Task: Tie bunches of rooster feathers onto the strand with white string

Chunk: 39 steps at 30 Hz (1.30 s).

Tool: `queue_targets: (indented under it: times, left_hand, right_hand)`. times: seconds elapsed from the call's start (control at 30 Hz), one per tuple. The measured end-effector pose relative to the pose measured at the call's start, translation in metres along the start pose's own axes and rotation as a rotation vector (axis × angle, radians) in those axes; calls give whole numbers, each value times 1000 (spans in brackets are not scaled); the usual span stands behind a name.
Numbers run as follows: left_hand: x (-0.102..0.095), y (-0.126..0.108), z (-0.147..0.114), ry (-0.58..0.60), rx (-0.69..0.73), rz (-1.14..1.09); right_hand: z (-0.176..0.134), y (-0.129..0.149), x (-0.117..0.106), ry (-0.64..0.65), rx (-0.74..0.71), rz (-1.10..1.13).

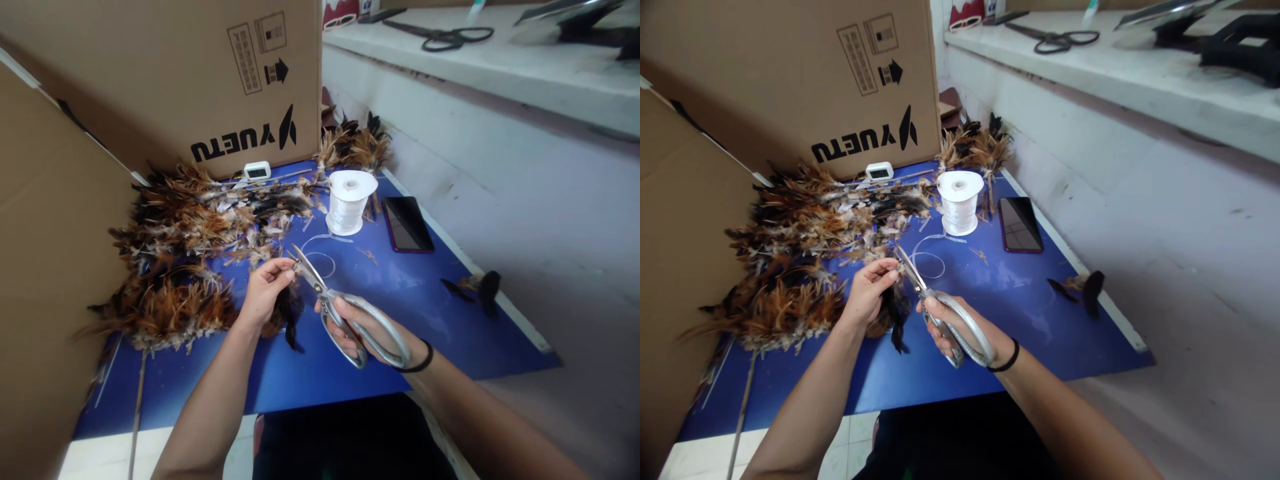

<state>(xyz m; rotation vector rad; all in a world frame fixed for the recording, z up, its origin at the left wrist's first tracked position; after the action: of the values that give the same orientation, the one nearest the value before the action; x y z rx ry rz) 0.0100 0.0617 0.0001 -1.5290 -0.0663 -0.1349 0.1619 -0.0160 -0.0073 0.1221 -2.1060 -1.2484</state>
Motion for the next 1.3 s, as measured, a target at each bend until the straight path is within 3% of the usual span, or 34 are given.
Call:
queue_targets:
  times: [0.3,0.47,0.57,0.67,0.77,0.9,1.0,1.1,1.2,1.3]
  left_hand:
    - [1,3,0,17,-14,-40]
    - [2,1,1,28,-14,-53]
    - [1,-6,1,7,24,-32]
    - [3,-18,0,-6,53,18]
    - [10,-45,-7,33,129,124]
    - [11,-105,-32,73,281,356]
    - [-3,-165,-60,-51,510,622]
    - [-11,-216,-96,-83,843,996]
    - [-26,-236,-125,-38,1047,1282]
    - [-61,-229,-142,41,1043,1617]
  right_hand:
    - [-1,1,1,12,-30,2]
    - [-10,7,-6,-45,17,-13]
    - [-23,19,-18,-146,18,-295]
    - [-38,39,-32,-313,-66,-801]
    - [-49,48,-42,-470,-68,-1178]
    - [-54,44,-53,-542,-27,-1439]
    - [-54,38,-61,-577,-31,-1571]
    - [-50,32,-68,-598,-45,-1670]
    - [-47,27,-73,-595,-48,-1721]
    - [-44,22,-78,-576,-29,-1744]
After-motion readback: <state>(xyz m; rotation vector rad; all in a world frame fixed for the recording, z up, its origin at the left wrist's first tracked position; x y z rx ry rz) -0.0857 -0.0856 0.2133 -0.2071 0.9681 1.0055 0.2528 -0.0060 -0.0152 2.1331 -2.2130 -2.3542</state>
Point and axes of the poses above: each hand's wrist, its own z-axis towards the middle knuckle, its own x-axis out of the palm, y = z × x, the point moved 7 cm from there along z, towards the middle knuckle, and after that the axes turned 1 degree about x, right-handed, at the moved point
